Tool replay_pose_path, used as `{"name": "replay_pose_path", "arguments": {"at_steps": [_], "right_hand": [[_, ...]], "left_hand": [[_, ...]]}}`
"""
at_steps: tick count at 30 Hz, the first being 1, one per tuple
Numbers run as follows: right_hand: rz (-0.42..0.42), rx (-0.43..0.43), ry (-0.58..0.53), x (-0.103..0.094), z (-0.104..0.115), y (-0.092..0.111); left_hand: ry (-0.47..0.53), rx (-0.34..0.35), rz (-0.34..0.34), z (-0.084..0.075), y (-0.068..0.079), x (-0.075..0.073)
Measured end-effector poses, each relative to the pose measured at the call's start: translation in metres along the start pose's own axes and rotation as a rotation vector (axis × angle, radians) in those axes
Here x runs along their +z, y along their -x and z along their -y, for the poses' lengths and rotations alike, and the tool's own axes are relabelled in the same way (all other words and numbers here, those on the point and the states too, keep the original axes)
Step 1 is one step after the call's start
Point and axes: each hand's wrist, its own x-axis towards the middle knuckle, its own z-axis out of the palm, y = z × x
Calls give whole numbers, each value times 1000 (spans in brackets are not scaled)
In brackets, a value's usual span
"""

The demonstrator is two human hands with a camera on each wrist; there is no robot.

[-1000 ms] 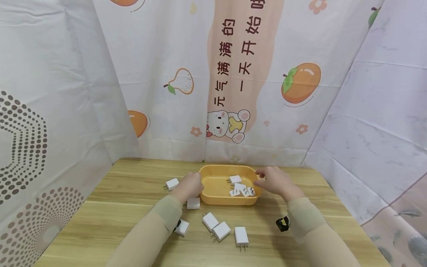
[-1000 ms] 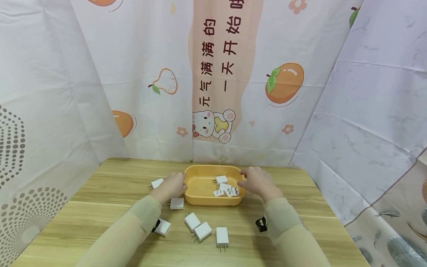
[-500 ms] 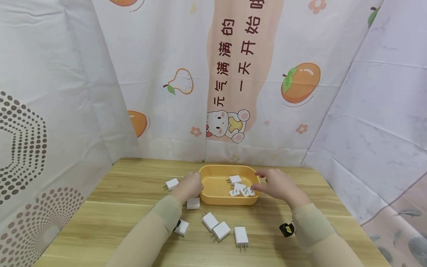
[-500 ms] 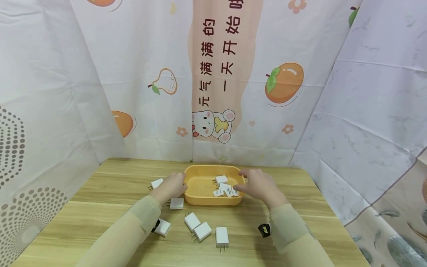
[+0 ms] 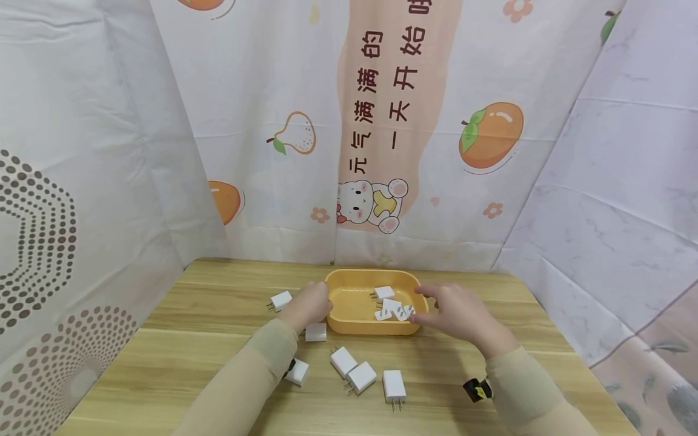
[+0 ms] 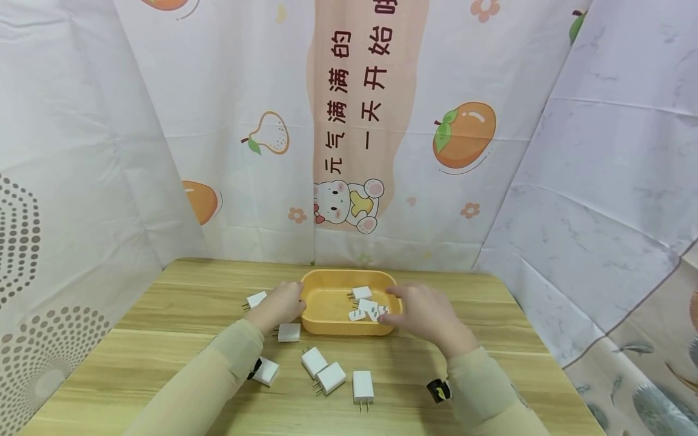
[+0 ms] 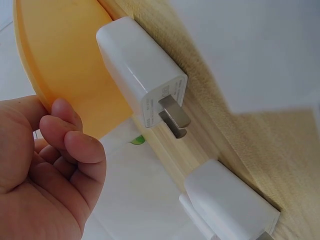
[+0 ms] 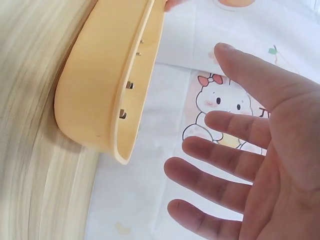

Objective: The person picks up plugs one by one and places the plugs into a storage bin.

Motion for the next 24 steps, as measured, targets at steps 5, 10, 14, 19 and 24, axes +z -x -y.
{"name": "replay_pose_path", "arguments": {"at_steps": [5, 10, 14, 19, 24], "right_hand": [[6, -5, 8, -2, 6, 7], [8, -15, 11, -3, 10, 14], [11, -22, 20, -3, 13, 19], [10, -28, 29, -3, 16, 23], [12, -33, 40, -3, 19, 25]], "left_hand": [[-4, 3, 0, 1, 0, 0], [-1, 5, 2, 0, 1, 0], [2, -1, 11, 0, 1, 0], [0, 7, 1, 0, 1, -1], [5, 0, 2, 0, 0, 0]]}}
